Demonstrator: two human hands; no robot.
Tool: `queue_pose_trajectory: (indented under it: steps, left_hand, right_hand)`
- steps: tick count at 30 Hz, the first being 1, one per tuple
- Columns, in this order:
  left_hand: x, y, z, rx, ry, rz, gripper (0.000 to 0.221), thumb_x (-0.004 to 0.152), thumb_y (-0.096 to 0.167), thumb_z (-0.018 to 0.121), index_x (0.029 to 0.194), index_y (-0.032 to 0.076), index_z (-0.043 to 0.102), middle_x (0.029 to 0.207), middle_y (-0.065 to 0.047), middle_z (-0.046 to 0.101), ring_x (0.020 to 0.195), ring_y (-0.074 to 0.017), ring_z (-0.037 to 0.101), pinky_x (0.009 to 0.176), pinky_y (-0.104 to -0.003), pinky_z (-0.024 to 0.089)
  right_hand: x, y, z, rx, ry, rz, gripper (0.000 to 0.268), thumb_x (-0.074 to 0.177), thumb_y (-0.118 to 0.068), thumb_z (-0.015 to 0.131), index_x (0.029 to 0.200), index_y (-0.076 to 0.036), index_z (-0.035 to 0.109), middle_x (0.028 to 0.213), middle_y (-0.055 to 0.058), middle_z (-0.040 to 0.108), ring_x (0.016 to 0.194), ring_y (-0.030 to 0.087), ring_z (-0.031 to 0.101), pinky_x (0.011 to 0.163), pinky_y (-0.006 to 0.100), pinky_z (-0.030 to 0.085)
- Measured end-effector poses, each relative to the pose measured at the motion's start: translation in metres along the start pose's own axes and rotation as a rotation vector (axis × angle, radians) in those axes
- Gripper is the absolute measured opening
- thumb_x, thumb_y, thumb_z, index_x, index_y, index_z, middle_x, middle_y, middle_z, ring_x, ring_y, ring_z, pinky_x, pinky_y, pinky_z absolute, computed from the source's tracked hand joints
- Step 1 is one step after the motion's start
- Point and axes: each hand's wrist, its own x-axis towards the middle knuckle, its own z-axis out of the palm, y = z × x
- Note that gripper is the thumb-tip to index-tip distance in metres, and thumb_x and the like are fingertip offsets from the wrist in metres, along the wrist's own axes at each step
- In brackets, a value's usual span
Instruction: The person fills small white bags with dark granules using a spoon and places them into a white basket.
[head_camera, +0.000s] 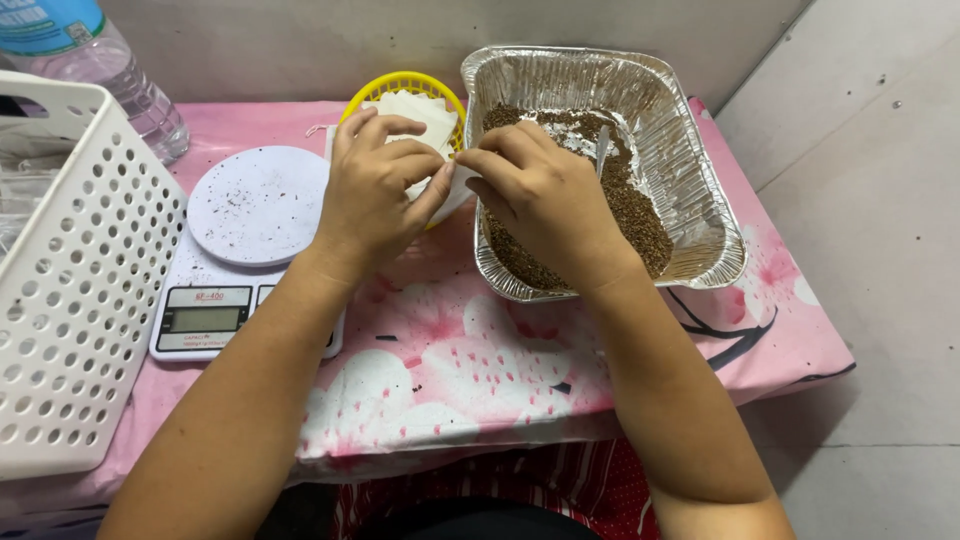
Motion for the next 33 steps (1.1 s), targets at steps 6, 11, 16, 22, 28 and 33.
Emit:
queue_pose_trajectory:
  steps: [6,11,16,22,28,33]
  left_hand:
    - [-0.006,-0.02,0.008,-0.134,0.018,-0.251,0.022,0.1,0.025,0.071,0.08,0.02,0.077,0.083,0.005,0.075,0.107,-0.0197,0.068,0.108,-0.043,0.041]
    - [-0.007,-0.029,0.013,-0.321,0.108,-0.357,0.018,0.097,0.017,0.073,0.079,0.017,0.078,0.081,0.0,0.077,0.1,-0.0233,0.073,0.1,-0.039,0.052]
    - [-0.002,-0.019,0.011,-0.434,0.164,-0.403,0.015,0.096,0.014,0.072,0.084,0.011,0.08,0.083,-0.006,0.078,0.098,-0.0284,0.076,0.096,-0.042,0.055]
    - [0.007,-0.001,-0.006,-0.329,0.136,-0.239,0.018,0.098,0.016,0.067,0.086,0.008,0.079,0.09,-0.005,0.079,0.101,-0.0272,0.072,0.093,-0.041,0.052]
    - [0.014,0.015,-0.016,-0.327,0.094,-0.154,0.043,0.11,0.026,0.047,0.082,0.004,0.072,0.089,-0.007,0.077,0.105,-0.0285,0.065,0.095,-0.043,0.044]
    - [0.011,0.013,-0.014,-0.475,0.12,-0.158,0.044,0.095,0.046,0.078,0.117,0.008,0.072,0.103,-0.012,0.075,0.113,-0.0341,0.066,0.106,-0.047,0.042]
  right_hand:
    - [0.002,-0.004,-0.003,-0.023,-0.025,0.029,0.007,0.092,-0.016,0.079,0.096,-0.017,0.073,0.096,-0.001,0.067,0.094,0.016,0.065,0.065,0.024,0.058]
    - [0.002,-0.005,-0.005,-0.015,-0.066,0.061,0.008,0.091,-0.019,0.08,0.092,-0.017,0.073,0.094,-0.001,0.064,0.094,0.016,0.064,0.063,0.025,0.058]
    - [0.001,-0.003,-0.002,-0.008,-0.038,0.065,0.01,0.093,-0.021,0.079,0.091,-0.016,0.071,0.095,-0.001,0.062,0.094,0.016,0.063,0.062,0.025,0.058]
    - [0.005,-0.009,-0.011,0.088,0.037,0.186,0.046,0.092,-0.021,0.089,0.12,-0.012,0.053,0.115,0.011,0.051,0.095,0.028,0.06,0.049,0.038,0.053]
    - [0.009,-0.01,-0.012,0.172,0.229,0.037,0.013,0.103,-0.017,0.074,0.102,-0.004,0.069,0.105,0.01,0.06,0.093,0.025,0.062,0.068,0.034,0.053]
    - [0.001,-0.007,-0.014,0.689,0.233,0.422,0.013,0.098,-0.012,0.075,0.089,-0.006,0.069,0.074,0.008,0.065,0.066,0.018,0.064,0.052,0.027,0.056]
